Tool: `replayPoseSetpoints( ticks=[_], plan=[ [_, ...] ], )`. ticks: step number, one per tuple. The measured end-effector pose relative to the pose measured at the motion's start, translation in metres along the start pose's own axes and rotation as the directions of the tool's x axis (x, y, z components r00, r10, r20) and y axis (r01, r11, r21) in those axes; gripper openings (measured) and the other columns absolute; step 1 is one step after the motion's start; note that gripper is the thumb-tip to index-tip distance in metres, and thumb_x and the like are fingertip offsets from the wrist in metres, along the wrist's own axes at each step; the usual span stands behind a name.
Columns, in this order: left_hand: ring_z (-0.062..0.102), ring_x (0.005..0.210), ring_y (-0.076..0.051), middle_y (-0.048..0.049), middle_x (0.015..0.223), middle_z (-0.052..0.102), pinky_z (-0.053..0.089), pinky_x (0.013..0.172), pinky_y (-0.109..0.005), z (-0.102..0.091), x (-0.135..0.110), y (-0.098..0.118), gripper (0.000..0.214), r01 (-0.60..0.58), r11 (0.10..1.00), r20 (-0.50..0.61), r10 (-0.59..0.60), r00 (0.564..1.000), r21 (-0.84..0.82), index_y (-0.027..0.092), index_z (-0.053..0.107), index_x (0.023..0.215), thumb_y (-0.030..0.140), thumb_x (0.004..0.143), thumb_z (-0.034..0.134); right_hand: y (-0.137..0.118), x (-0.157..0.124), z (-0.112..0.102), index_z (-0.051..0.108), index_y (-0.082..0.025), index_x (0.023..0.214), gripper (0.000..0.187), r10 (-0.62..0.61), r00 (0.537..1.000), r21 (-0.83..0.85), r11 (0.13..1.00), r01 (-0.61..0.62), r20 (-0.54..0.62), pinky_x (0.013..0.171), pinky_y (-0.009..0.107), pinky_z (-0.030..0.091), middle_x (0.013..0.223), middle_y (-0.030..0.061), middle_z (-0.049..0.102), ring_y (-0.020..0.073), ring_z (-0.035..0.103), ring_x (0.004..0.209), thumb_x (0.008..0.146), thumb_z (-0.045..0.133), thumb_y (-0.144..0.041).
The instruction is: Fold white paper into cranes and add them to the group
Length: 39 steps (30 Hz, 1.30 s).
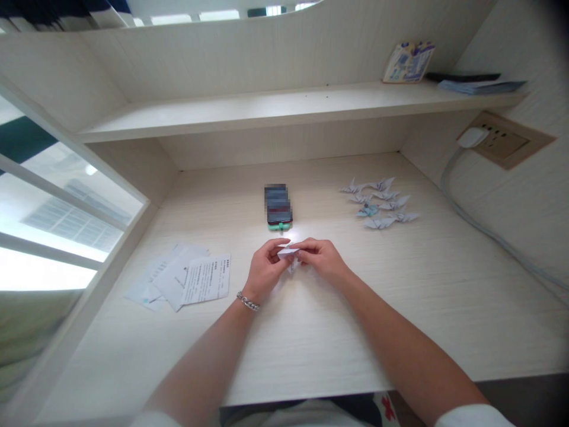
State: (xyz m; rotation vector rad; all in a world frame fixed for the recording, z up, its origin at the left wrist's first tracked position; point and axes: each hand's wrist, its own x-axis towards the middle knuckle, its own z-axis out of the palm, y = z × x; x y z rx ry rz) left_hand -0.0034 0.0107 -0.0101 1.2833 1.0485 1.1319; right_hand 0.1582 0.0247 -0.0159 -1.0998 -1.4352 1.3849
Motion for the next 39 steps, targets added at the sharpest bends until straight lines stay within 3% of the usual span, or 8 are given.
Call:
replayPoseSetpoints(
  ticks=[5,11,15,29,36,39],
  plan=[
    [0.060,0.079,-0.016,-0.0072,0.085,0.065,0.048,0.072,-0.027,0.001,0.001,0.001,0.025,0.024,0.998,-0.028,-0.026,0.999,-0.059,0.012,0.062,0.086,0.025,0.065,0.069,0.002,0.002,0.003,0.069,-0.017,0.083,0.028,0.085,0.996,0.119,0.990,-0.082,-0.020,0.060,0.026,0.047,0.074,0.0028,0.065,0.0140,0.057,0.066,0.067,0.064,-0.039],
    [0.061,0.070,-0.015,-0.0083,0.082,0.065,0.049,0.067,-0.030,0.002,0.000,0.002,0.033,0.161,0.929,0.076,-0.144,0.987,-0.333,0.012,0.061,0.099,0.028,0.071,0.063,-0.002,0.001,0.007,0.066,-0.015,0.075,0.025,0.148,0.988,0.314,0.941,-0.126,-0.048,0.061,0.027,0.047,0.070,0.0019,0.063,0.0133,0.057,0.063,0.065,0.067,-0.037],
    [0.061,0.066,-0.015,-0.0077,0.077,0.065,0.049,0.064,-0.030,0.003,0.002,0.000,0.028,0.225,0.862,0.085,-0.209,0.974,-0.454,0.011,0.061,0.094,0.029,0.073,0.061,-0.004,0.001,0.008,0.065,-0.015,0.073,0.022,0.169,0.984,0.374,0.917,-0.137,-0.054,0.061,0.028,0.048,0.069,0.0011,0.063,0.0128,0.057,0.062,0.064,0.068,-0.035],
    [0.062,0.069,-0.016,-0.0079,0.079,0.067,0.051,0.067,-0.031,0.004,0.001,-0.006,0.031,0.194,0.945,0.056,-0.186,0.981,-0.262,0.010,0.062,0.091,0.030,0.068,0.067,-0.007,-0.001,0.006,0.063,-0.015,0.071,0.020,0.046,0.990,0.032,0.999,-0.042,-0.132,0.053,0.025,0.046,0.064,0.0013,0.062,0.0140,0.057,0.057,0.062,0.067,-0.032],
    [0.062,0.065,-0.015,-0.0071,0.077,0.067,0.052,0.065,-0.031,0.002,0.003,-0.008,0.030,0.185,0.951,0.016,-0.187,0.982,-0.246,0.010,0.062,0.087,0.032,0.067,0.067,-0.005,0.000,0.005,0.068,-0.015,0.078,0.029,0.113,0.994,0.274,0.956,-0.106,-0.010,0.065,0.032,0.051,0.069,0.0032,0.066,0.0170,0.061,0.064,0.063,0.068,-0.040],
    [0.062,0.062,-0.014,-0.0070,0.075,0.067,0.051,0.063,-0.030,0.001,0.003,-0.009,0.029,0.175,0.964,-0.007,-0.180,0.984,-0.200,0.010,0.062,0.086,0.032,0.067,0.068,-0.005,0.000,0.004,0.070,-0.015,0.080,0.032,0.128,0.992,0.265,0.956,-0.123,-0.004,0.064,0.033,0.051,0.067,0.0035,0.066,0.0176,0.061,0.063,0.063,0.068,-0.042]
  ],
)
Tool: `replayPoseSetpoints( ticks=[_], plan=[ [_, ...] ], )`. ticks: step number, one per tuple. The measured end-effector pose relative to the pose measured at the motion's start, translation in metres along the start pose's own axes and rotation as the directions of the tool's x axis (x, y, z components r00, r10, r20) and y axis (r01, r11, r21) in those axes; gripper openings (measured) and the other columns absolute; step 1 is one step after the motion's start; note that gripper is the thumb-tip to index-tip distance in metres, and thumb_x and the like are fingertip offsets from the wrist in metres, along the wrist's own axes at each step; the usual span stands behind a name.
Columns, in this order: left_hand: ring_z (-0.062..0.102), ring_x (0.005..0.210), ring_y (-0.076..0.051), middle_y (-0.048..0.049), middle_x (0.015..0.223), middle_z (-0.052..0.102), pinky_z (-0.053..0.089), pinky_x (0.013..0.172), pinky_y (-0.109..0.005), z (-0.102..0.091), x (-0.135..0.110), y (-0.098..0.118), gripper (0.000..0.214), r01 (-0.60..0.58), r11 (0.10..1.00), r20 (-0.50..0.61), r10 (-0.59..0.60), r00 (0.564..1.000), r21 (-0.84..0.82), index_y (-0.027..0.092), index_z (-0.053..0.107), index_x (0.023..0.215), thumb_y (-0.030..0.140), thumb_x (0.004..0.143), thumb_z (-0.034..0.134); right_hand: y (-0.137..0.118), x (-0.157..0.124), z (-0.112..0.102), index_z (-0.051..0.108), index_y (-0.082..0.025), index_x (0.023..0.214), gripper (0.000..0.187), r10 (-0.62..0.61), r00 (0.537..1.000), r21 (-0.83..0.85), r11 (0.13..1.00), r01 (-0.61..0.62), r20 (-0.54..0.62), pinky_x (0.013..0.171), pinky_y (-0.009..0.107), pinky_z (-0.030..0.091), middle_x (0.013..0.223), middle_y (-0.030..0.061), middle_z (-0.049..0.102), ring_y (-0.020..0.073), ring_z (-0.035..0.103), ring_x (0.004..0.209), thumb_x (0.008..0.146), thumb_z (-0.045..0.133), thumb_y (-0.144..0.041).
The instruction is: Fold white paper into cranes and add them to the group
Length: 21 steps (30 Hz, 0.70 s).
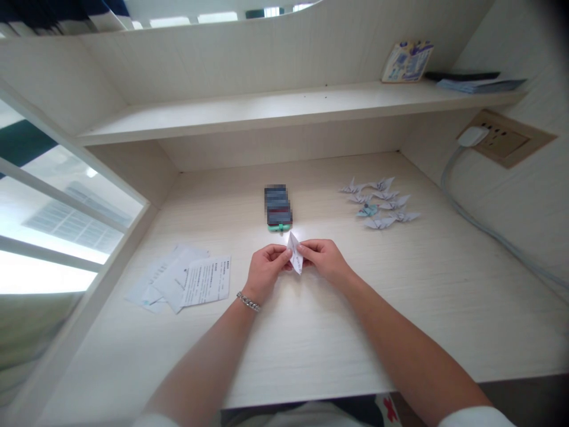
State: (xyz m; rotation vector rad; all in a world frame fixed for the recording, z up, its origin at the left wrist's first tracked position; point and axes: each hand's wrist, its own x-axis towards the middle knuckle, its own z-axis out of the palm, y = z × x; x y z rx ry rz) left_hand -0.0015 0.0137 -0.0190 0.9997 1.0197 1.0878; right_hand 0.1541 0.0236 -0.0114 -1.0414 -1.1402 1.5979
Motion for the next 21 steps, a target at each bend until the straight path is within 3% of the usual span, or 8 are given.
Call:
replayPoseSetpoints(
  ticks=[5,21],
  plan=[
    [0.059,0.055,-0.013,-0.0058,0.066,0.066,0.050,0.056,-0.027,0.0002,0.0000,0.0006,0.030,0.007,0.999,-0.036,-0.005,0.999,0.054,0.010,0.063,0.081,0.034,0.063,0.070,-0.0005,-0.0003,0.0000,0.070,-0.015,0.081,0.034,-0.001,1.000,-0.077,0.997,0.001,-0.002,0.062,0.031,0.051,0.065,0.0027,0.065,0.0176,0.060,0.062,0.065,0.065,-0.044],
    [0.058,0.051,-0.012,-0.0038,0.058,0.064,0.047,0.051,-0.024,0.0006,-0.0005,0.0033,0.027,-0.012,0.994,-0.051,0.018,0.999,0.105,0.011,0.062,0.078,0.033,0.065,0.069,0.0049,-0.0006,0.0034,0.070,-0.017,0.080,0.027,-0.043,0.999,-0.096,0.995,0.041,-0.025,0.059,0.030,0.050,0.062,0.0017,0.061,0.0153,0.057,0.058,0.071,0.060,-0.040]
  ],
)
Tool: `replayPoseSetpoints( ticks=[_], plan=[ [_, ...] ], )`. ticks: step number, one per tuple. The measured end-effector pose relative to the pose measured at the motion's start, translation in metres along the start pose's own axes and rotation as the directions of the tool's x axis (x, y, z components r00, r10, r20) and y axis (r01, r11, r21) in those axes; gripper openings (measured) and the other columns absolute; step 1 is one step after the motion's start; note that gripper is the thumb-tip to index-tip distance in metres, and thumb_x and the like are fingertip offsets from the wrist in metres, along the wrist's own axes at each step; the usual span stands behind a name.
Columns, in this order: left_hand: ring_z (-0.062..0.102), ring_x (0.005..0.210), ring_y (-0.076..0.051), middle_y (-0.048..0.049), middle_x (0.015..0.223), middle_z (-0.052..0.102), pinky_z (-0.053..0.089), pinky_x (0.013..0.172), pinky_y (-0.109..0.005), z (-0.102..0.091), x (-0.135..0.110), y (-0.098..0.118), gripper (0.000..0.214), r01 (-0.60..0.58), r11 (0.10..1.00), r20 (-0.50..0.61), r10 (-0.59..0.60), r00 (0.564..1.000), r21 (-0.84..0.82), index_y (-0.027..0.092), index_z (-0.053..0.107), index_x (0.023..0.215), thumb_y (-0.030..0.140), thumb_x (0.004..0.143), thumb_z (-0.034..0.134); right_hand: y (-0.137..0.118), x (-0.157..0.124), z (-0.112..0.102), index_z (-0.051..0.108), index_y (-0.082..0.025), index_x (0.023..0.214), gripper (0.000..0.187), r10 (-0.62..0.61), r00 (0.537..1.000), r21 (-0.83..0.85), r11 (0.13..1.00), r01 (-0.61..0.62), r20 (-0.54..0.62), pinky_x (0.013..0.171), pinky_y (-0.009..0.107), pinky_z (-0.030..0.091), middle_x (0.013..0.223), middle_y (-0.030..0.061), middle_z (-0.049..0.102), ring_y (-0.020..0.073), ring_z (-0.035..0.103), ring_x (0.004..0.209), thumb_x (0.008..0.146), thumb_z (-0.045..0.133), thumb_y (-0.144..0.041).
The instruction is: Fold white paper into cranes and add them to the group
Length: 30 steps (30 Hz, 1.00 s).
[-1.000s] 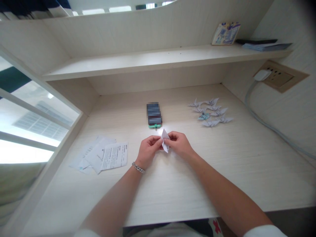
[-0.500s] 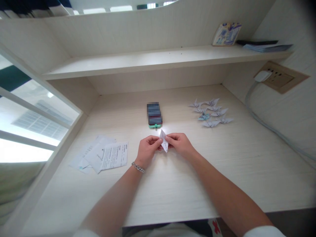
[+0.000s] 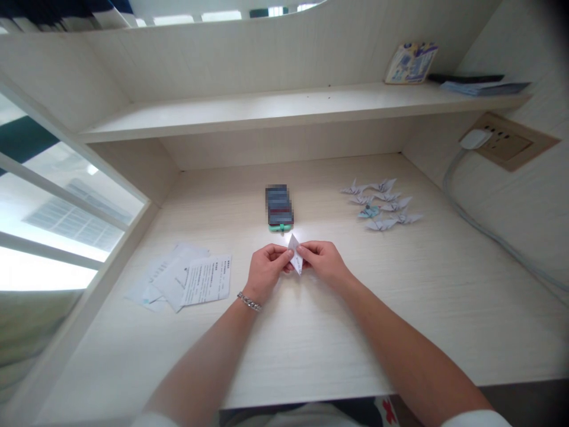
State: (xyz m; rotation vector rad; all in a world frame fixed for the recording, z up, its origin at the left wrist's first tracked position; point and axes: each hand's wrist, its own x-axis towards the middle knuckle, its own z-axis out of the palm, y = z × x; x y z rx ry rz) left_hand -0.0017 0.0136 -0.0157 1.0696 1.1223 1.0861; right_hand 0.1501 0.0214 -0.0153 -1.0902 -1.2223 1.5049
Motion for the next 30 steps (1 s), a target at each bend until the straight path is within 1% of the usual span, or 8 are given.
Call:
replayPoseSetpoints(
  ticks=[7,13,15,17,19,22,26,30],
  plan=[
    [0.058,0.056,-0.012,-0.0055,0.067,0.065,0.047,0.056,-0.025,-0.002,0.002,-0.007,0.028,0.023,0.999,0.023,-0.022,0.999,-0.038,0.010,0.064,0.083,0.033,0.067,0.067,0.001,0.000,0.001,0.070,-0.015,0.083,0.028,0.013,1.000,0.006,1.000,-0.013,-0.006,0.057,0.030,0.049,0.063,0.0027,0.063,0.0163,0.058,0.058,0.069,0.063,-0.038],
    [0.056,0.055,-0.011,-0.0052,0.066,0.063,0.045,0.054,-0.024,-0.003,0.002,-0.005,0.027,0.048,0.999,0.030,-0.047,0.998,-0.023,0.010,0.063,0.079,0.033,0.066,0.068,-0.001,0.000,0.000,0.070,-0.014,0.083,0.028,0.021,1.000,-0.077,0.997,-0.020,0.015,0.055,0.027,0.047,0.062,0.0030,0.063,0.0148,0.057,0.057,0.072,0.060,-0.038],
    [0.054,0.052,-0.010,-0.0034,0.062,0.061,0.043,0.051,-0.022,-0.002,0.002,-0.003,0.027,0.064,0.998,0.027,-0.064,0.998,-0.024,0.010,0.063,0.077,0.033,0.064,0.069,-0.003,0.000,-0.002,0.070,-0.015,0.081,0.027,-0.009,1.000,-0.150,0.989,0.010,0.003,0.057,0.027,0.046,0.067,0.0042,0.064,0.0158,0.058,0.062,0.073,0.059,-0.037],
    [0.051,0.050,-0.009,-0.0021,0.059,0.060,0.041,0.049,-0.021,-0.001,0.000,-0.001,0.026,0.077,0.997,0.033,-0.077,0.997,-0.018,0.011,0.063,0.075,0.033,0.063,0.070,-0.005,0.000,-0.003,0.071,-0.016,0.080,0.024,-0.084,0.996,-0.232,0.970,0.074,-0.034,0.062,0.027,0.046,0.076,0.0057,0.066,0.0175,0.059,0.070,0.071,0.061,-0.035],
    [0.051,0.049,-0.008,-0.0016,0.057,0.059,0.040,0.048,-0.021,0.000,-0.001,0.000,0.025,0.082,0.997,0.054,-0.082,0.995,0.003,0.011,0.063,0.074,0.032,0.064,0.069,-0.006,0.000,-0.005,0.071,-0.016,0.080,0.022,-0.151,0.986,-0.275,0.953,0.127,-0.070,0.066,0.028,0.046,0.082,0.0065,0.067,0.0189,0.060,0.076,0.069,0.063,-0.034],
    [0.050,0.049,-0.009,-0.0016,0.055,0.058,0.039,0.047,-0.020,0.001,-0.002,0.001,0.024,0.075,0.996,0.080,-0.079,0.994,0.052,0.010,0.063,0.073,0.033,0.065,0.069,-0.008,0.000,-0.005,0.071,-0.016,0.082,0.023,-0.155,0.984,-0.242,0.962,0.129,-0.092,0.068,0.029,0.046,0.082,0.0067,0.069,0.0194,0.061,0.076,0.067,0.065,-0.033],
    [0.051,0.048,-0.009,-0.0020,0.054,0.059,0.039,0.046,-0.020,0.002,-0.004,0.002,0.024,0.071,0.993,0.078,-0.078,0.994,0.093,0.011,0.062,0.071,0.033,0.065,0.068,-0.008,0.000,-0.004,0.071,-0.015,0.079,0.025,-0.098,0.991,-0.178,0.981,0.079,-0.097,0.063,0.029,0.045,0.078,0.0064,0.069,0.0185,0.060,0.070,0.065,0.066,-0.034],
    [0.051,0.047,-0.009,-0.0018,0.053,0.060,0.038,0.045,-0.020,0.004,-0.005,0.006,0.023,0.071,0.991,0.060,-0.078,0.995,0.110,0.011,0.062,0.068,0.033,0.064,0.068,-0.008,0.000,-0.003,0.071,-0.014,0.077,0.028,-0.054,0.991,-0.145,0.989,0.037,-0.120,0.057,0.028,0.044,0.081,0.0073,0.069,0.0168,0.058,0.065,0.062,0.067,-0.037]
  ],
)
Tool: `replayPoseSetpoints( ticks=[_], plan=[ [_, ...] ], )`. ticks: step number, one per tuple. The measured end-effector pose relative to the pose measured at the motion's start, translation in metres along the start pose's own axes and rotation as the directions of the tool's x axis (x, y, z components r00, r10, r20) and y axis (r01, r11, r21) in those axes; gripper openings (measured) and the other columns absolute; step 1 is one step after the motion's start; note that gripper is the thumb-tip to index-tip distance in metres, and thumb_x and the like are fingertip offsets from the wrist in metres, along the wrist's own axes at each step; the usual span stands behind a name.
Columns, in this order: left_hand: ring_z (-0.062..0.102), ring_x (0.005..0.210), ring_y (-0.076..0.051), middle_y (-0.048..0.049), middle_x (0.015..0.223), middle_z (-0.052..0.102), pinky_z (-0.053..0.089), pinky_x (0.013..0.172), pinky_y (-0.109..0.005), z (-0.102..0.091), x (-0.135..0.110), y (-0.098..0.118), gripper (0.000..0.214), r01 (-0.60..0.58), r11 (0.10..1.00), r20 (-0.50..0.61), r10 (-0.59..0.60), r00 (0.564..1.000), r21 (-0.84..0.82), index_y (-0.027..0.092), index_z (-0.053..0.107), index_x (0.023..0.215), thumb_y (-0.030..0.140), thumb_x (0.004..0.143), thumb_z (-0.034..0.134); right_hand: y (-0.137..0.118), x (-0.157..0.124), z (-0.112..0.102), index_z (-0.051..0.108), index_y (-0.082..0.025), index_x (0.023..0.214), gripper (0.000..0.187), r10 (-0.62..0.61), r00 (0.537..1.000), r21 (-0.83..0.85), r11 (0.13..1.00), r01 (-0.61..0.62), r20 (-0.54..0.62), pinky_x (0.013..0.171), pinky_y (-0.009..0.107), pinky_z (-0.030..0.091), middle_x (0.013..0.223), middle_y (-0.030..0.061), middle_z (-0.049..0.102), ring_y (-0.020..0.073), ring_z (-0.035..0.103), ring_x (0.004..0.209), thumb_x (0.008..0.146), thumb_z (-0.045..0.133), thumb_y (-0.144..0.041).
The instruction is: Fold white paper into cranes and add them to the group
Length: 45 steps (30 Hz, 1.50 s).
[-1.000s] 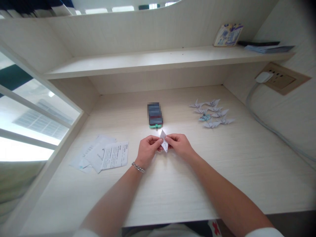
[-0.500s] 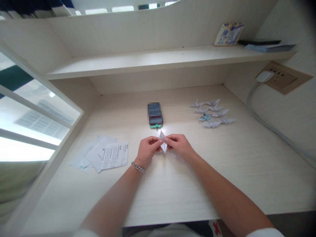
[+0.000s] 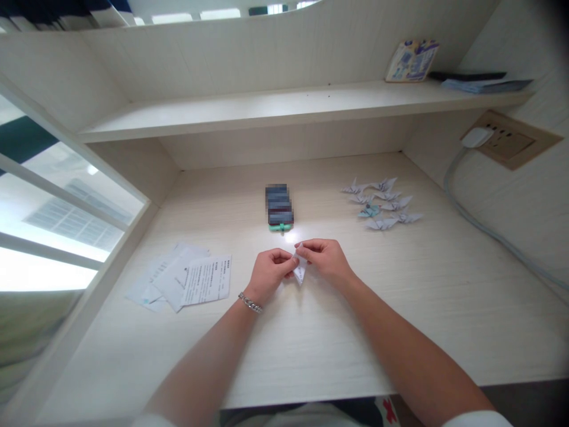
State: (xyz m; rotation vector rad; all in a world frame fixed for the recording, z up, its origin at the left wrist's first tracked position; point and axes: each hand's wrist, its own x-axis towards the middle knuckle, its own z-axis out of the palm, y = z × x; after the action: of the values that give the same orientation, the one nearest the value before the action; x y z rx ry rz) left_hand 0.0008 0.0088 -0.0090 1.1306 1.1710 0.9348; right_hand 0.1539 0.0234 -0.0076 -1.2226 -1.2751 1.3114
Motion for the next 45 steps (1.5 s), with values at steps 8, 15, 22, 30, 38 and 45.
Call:
replayPoseSetpoints(
  ticks=[8,15,22,30,38,45],
  plan=[
    [0.050,0.046,-0.009,-0.0013,0.052,0.058,0.038,0.044,-0.019,0.0000,-0.0009,0.0031,0.020,-0.006,0.999,0.000,0.006,1.000,0.032,0.011,0.062,0.067,0.030,0.064,0.068,0.0000,0.0002,-0.0003,0.072,-0.014,0.076,0.029,-0.008,1.000,0.003,1.000,0.008,-0.003,0.054,0.026,0.040,0.068,0.0045,0.067,0.0131,0.052,0.056,0.063,0.067,-0.040],
    [0.050,0.049,-0.009,-0.0023,0.056,0.059,0.038,0.047,-0.021,0.0002,-0.0011,0.0014,0.023,-0.015,0.997,0.033,0.012,0.999,0.078,0.011,0.065,0.074,0.033,0.067,0.065,0.0015,0.0008,-0.0002,0.071,-0.015,0.075,0.028,-0.037,0.999,0.024,0.999,0.037,0.014,0.056,0.026,0.040,0.069,0.0044,0.066,0.0136,0.053,0.060,0.064,0.066,-0.040],
    [0.049,0.050,-0.009,-0.0027,0.056,0.059,0.037,0.048,-0.021,-0.0006,-0.0019,0.0013,0.023,-0.003,0.997,0.071,-0.003,0.997,0.083,0.010,0.065,0.072,0.033,0.067,0.065,0.0014,-0.0001,0.0005,0.071,-0.014,0.076,0.030,-0.011,1.000,0.021,1.000,0.011,0.011,0.055,0.026,0.041,0.068,0.0049,0.066,0.0141,0.054,0.059,0.067,0.064,-0.042],
    [0.049,0.049,-0.010,-0.0026,0.056,0.059,0.037,0.048,-0.021,-0.0021,-0.0011,0.0015,0.023,-0.015,0.998,0.086,0.009,0.996,0.068,0.011,0.066,0.071,0.033,0.066,0.065,-0.0024,-0.0010,-0.0014,0.070,-0.015,0.083,0.027,-0.083,0.995,-0.039,0.996,0.086,0.060,0.067,0.029,0.044,0.079,0.0058,0.067,0.0166,0.058,0.072,0.074,0.057,-0.037],
    [0.051,0.049,-0.010,-0.0036,0.057,0.061,0.039,0.048,-0.022,-0.0028,-0.0006,0.0035,0.027,-0.038,0.998,0.029,0.036,0.999,0.057,0.011,0.068,0.073,0.036,0.065,0.067,0.0005,0.0007,-0.0006,0.067,-0.015,0.088,0.037,-0.033,0.996,0.066,0.997,0.027,0.081,0.066,0.028,0.046,0.082,0.0058,0.066,0.0166,0.059,0.074,0.077,0.052,-0.047],
    [0.053,0.054,-0.010,-0.0063,0.063,0.063,0.043,0.052,-0.022,-0.0059,0.0036,-0.0029,0.029,-0.076,0.997,-0.050,0.075,0.996,-0.009,0.010,0.068,0.080,0.036,0.068,0.065,0.0039,0.0001,-0.0003,0.068,-0.016,0.088,0.034,0.056,0.977,0.117,0.990,-0.081,0.207,0.059,0.027,0.047,0.069,0.0023,0.065,0.0145,0.059,0.062,0.066,0.065,-0.042]
  ],
)
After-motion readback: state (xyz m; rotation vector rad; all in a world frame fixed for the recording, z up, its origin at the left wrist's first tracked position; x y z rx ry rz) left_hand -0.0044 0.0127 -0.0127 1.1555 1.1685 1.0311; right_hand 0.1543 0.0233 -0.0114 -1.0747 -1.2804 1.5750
